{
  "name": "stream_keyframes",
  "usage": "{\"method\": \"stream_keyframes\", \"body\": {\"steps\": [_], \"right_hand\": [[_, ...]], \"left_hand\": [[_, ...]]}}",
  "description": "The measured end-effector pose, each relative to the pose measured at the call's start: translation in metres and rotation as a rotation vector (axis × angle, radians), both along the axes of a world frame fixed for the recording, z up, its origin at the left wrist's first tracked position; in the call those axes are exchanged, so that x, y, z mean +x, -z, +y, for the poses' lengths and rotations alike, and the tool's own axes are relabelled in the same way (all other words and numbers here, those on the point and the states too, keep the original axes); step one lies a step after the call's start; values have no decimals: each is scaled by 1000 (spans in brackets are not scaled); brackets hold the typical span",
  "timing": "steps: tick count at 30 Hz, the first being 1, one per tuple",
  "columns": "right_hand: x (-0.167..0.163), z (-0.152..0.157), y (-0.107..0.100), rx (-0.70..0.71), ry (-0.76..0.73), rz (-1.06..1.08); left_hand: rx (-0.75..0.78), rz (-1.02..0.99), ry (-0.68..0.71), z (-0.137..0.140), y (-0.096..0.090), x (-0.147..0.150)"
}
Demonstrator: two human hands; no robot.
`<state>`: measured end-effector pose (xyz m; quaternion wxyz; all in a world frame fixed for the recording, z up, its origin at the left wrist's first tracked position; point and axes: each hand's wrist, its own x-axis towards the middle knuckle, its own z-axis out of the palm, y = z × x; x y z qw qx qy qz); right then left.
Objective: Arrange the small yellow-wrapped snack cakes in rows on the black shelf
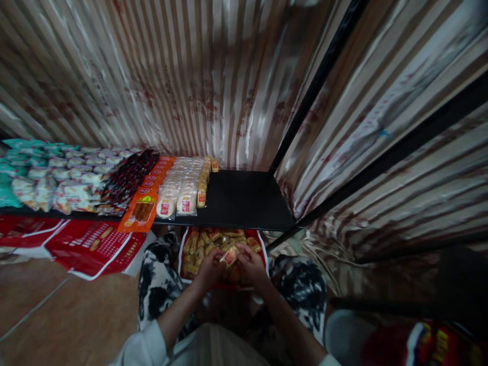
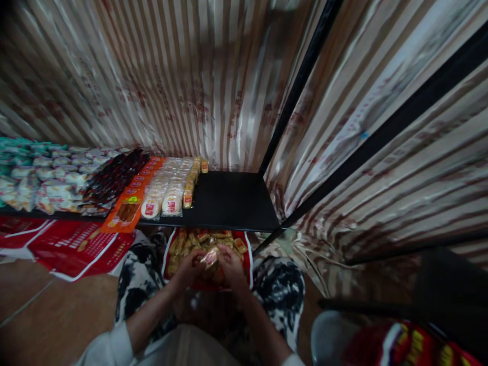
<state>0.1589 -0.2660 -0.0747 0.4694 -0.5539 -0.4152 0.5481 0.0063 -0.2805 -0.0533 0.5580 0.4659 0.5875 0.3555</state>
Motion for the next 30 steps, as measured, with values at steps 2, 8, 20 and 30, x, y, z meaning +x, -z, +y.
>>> {"method": "stream_keyframes", "body": {"steps": [2,8,20,30], "right_hand": [[-1,2,-2,-35,-12,38],[-15,7,-13,36,-114,-59],[7,16,-30,122,-128,-187],[11,17,-32,185,-145,-271]], "left_hand": [[-11,-13,-13,-1,0,0],[3,-53,-166,-6,-3,-8],[100,17,-126,-3,-18,8],[114,-41,-165,-2,-15,13]]}}
